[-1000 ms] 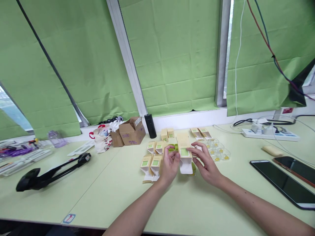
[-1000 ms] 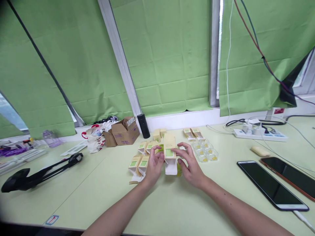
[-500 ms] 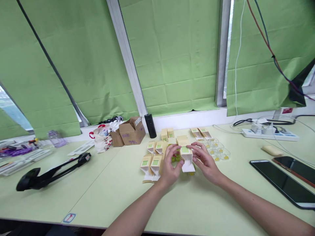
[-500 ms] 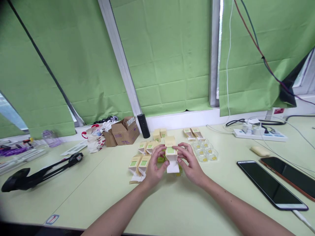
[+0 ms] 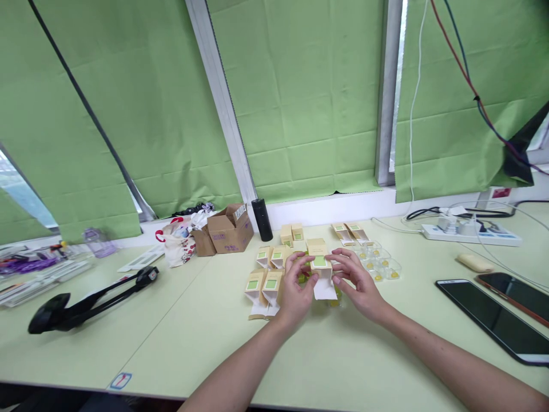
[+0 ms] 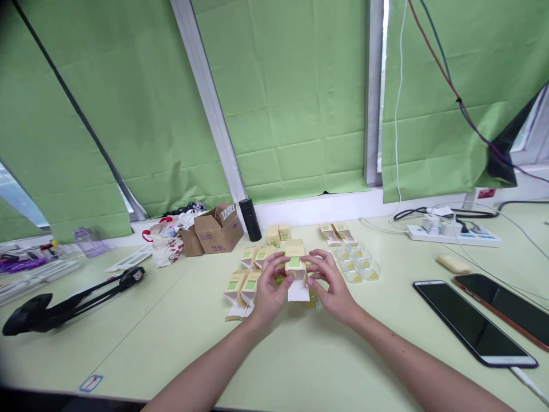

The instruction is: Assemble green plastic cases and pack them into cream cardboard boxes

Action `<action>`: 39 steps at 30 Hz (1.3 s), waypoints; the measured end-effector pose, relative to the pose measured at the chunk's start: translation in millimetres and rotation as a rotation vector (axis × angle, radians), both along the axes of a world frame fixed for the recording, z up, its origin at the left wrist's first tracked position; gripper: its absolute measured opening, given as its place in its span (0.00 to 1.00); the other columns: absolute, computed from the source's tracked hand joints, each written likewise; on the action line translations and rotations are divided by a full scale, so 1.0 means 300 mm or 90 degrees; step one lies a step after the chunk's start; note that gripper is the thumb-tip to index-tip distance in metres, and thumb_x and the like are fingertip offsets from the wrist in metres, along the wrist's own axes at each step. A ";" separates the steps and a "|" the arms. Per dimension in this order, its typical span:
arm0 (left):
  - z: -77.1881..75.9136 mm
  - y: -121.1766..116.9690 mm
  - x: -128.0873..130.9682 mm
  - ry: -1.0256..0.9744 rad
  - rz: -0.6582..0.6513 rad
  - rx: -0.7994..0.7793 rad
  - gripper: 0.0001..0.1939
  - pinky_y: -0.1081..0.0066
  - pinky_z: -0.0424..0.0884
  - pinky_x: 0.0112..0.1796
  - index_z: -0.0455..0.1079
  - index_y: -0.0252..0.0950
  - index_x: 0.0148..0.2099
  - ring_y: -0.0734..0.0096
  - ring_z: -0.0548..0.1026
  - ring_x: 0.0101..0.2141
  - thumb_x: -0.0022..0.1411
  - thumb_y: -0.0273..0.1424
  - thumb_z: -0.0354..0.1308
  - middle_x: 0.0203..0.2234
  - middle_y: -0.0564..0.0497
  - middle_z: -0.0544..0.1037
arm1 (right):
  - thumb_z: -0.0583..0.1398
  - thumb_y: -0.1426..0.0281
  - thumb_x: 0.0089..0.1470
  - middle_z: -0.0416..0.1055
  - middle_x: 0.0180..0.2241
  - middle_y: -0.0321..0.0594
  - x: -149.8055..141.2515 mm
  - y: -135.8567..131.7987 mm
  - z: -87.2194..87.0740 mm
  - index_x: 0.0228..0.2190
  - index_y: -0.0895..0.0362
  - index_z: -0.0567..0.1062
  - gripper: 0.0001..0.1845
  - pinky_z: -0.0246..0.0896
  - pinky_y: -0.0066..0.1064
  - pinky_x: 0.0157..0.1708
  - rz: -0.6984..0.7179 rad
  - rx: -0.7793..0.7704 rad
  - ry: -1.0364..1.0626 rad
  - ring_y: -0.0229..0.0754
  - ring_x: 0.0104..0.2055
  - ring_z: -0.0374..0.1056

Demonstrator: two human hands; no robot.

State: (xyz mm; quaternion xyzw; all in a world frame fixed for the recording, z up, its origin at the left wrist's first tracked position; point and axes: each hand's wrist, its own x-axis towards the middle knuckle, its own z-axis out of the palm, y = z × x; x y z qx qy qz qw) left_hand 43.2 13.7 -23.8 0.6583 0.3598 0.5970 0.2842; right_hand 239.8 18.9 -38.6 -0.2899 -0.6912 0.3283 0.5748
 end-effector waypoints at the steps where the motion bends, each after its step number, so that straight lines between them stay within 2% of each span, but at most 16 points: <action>1: 0.002 -0.001 0.002 -0.001 0.001 -0.001 0.15 0.61 0.76 0.51 0.77 0.44 0.55 0.62 0.77 0.49 0.67 0.33 0.66 0.60 0.44 0.66 | 0.62 0.58 0.67 0.58 0.62 0.45 -0.001 -0.001 0.001 0.57 0.43 0.76 0.19 0.78 0.44 0.52 0.000 -0.001 0.004 0.46 0.50 0.76; 6: 0.003 -0.004 0.008 -0.009 -0.002 -0.014 0.14 0.62 0.77 0.49 0.77 0.43 0.54 0.67 0.78 0.44 0.66 0.32 0.66 0.59 0.44 0.66 | 0.63 0.57 0.67 0.57 0.61 0.45 -0.002 0.001 0.001 0.57 0.43 0.76 0.19 0.78 0.43 0.50 0.020 -0.012 0.029 0.46 0.49 0.76; 16: 0.003 -0.016 0.012 0.016 0.011 -0.011 0.14 0.62 0.75 0.50 0.77 0.45 0.54 0.68 0.76 0.44 0.67 0.33 0.65 0.57 0.46 0.65 | 0.65 0.55 0.65 0.58 0.60 0.45 -0.008 0.006 -0.001 0.55 0.43 0.77 0.19 0.79 0.40 0.45 0.014 -0.028 0.059 0.42 0.43 0.76; 21: 0.009 -0.027 0.009 0.049 0.010 0.007 0.15 0.59 0.74 0.53 0.76 0.46 0.56 0.64 0.75 0.48 0.68 0.37 0.66 0.58 0.45 0.64 | 0.65 0.55 0.66 0.59 0.58 0.43 -0.012 0.007 0.005 0.54 0.44 0.77 0.17 0.77 0.38 0.44 0.002 -0.018 0.066 0.37 0.38 0.74; 25: 0.019 -0.037 -0.012 0.102 -0.037 0.024 0.23 0.53 0.71 0.58 0.72 0.48 0.64 0.58 0.74 0.52 0.71 0.47 0.60 0.62 0.43 0.62 | 0.64 0.55 0.66 0.60 0.57 0.43 -0.010 0.017 0.000 0.54 0.45 0.76 0.17 0.76 0.36 0.43 -0.006 -0.021 0.075 0.37 0.39 0.74; 28: 0.020 -0.037 -0.025 0.130 -0.100 0.031 0.34 0.48 0.65 0.64 0.65 0.50 0.71 0.49 0.68 0.61 0.70 0.56 0.57 0.66 0.41 0.58 | 0.64 0.54 0.66 0.61 0.57 0.44 -0.007 0.023 0.000 0.53 0.46 0.76 0.18 0.76 0.35 0.41 -0.025 -0.022 0.078 0.38 0.39 0.74; 31: 0.014 -0.033 -0.027 0.142 -0.148 0.028 0.46 0.43 0.58 0.68 0.58 0.50 0.76 0.40 0.56 0.70 0.62 0.62 0.62 0.69 0.41 0.54 | 0.63 0.54 0.66 0.61 0.58 0.45 -0.006 0.023 0.003 0.53 0.46 0.76 0.18 0.77 0.36 0.40 -0.043 -0.018 0.080 0.38 0.39 0.74; 33: 0.010 -0.032 -0.022 0.146 -0.153 0.024 0.52 0.41 0.55 0.69 0.55 0.50 0.77 0.39 0.51 0.72 0.58 0.62 0.66 0.70 0.40 0.53 | 0.63 0.54 0.66 0.60 0.58 0.45 -0.007 0.022 0.005 0.53 0.46 0.76 0.18 0.77 0.36 0.40 -0.051 -0.015 0.081 0.39 0.38 0.75; 35: 0.009 -0.035 -0.016 0.149 -0.142 0.024 0.50 0.42 0.54 0.69 0.56 0.49 0.76 0.40 0.51 0.72 0.59 0.59 0.67 0.70 0.39 0.53 | 0.63 0.54 0.66 0.60 0.57 0.44 -0.009 0.020 0.004 0.53 0.46 0.76 0.17 0.78 0.37 0.41 -0.059 -0.014 0.081 0.39 0.39 0.75; 39: 0.016 -0.043 -0.010 0.141 -0.112 0.032 0.40 0.46 0.59 0.67 0.58 0.48 0.74 0.45 0.58 0.68 0.67 0.56 0.62 0.67 0.40 0.56 | 0.63 0.55 0.67 0.61 0.58 0.44 -0.013 0.017 -0.004 0.53 0.46 0.76 0.17 0.78 0.40 0.45 -0.064 -0.007 0.054 0.40 0.40 0.77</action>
